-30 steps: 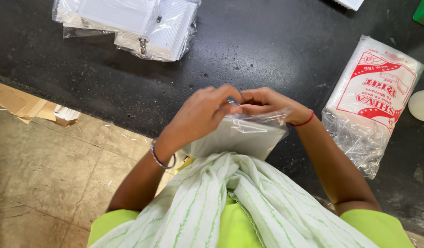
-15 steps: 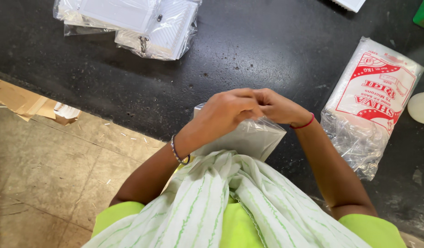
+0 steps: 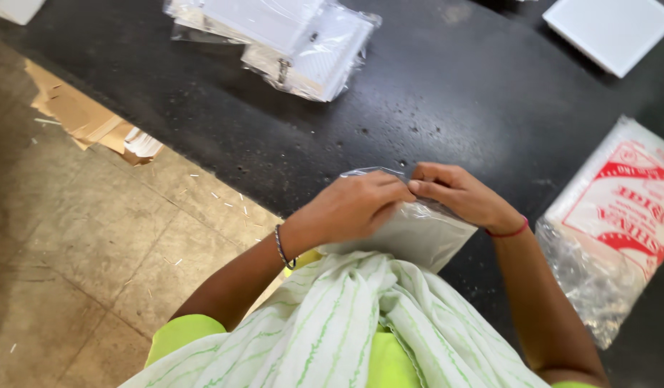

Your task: The person wraps square LED panel lights in clear plastic bags at a workbench, folds the plastic over each panel, and stacks the wrapped panels on the table. At the end the person walks to a stack of cardboard boxes and picks one up.

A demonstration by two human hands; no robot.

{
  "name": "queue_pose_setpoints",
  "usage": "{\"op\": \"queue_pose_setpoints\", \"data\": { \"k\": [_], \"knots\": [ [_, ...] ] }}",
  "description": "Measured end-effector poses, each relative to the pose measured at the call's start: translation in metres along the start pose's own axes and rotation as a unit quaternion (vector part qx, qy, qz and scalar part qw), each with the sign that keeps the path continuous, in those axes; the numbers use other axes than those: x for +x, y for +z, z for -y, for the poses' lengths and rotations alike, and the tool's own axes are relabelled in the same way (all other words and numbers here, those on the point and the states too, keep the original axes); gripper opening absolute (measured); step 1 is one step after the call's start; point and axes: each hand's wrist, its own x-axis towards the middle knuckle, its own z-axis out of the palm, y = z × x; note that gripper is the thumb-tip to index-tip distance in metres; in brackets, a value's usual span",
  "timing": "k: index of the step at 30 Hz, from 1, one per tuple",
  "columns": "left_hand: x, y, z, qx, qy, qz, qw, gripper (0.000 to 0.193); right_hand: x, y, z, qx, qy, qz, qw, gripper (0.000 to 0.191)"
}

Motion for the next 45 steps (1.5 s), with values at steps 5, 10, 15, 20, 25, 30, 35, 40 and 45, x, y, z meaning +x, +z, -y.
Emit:
{"op": "queue_pose_setpoints", "data": {
  "k": [5,10,15,20,25,30,35,40,45],
  "knots": [
    [-0.006,-0.007,0.003,0.000,-0.094,0.039,0.995,0.027,-0.001,0.004,0.002,-0.058,0.014,0.012,0.998,0.024],
    [-0.012,-0.004,0.023,0.070,-0.045,-0.137,0.987,0.040,0.005,-0.012,-0.029,0.063,0.014,-0.002,0.998,0.024],
    [-0.042,-0.012,0.049,0.029,-0.199,-0.204,0.958,0.047,0.009,-0.043,-0.091,0.249,0.098,-0.238,0.934,0.022],
    [-0.075,-0.005,0.063,0.001,-0.320,-0.211,0.924,0.043,0.030,-0.056,-0.117,0.390,-0.020,-0.394,0.832,0.021],
    [-0.093,-0.004,0.071,-0.002,-0.353,-0.229,0.907,0.042,0.075,-0.064,-0.055,0.245,-0.232,-0.423,0.841,0.034],
    [-0.107,-0.020,0.073,-0.045,-0.352,-0.237,0.904,0.045,0.168,-0.034,0.032,-0.147,-0.352,-0.411,0.828,0.030],
    [-0.134,-0.064,0.079,-0.058,-0.355,-0.209,0.909,0.047,0.280,0.004,0.079,-0.446,-0.367,-0.354,0.736,0.030],
    [-0.173,-0.114,0.106,-0.042,-0.370,-0.236,0.898,0.045,0.385,0.040,0.082,-0.541,-0.379,-0.335,0.671,0.020],
    [-0.207,-0.156,0.153,0.005,-0.407,-0.231,0.884,0.047,0.436,0.090,0.075,-0.545,-0.326,-0.339,0.694,0.031]
  ]
}}
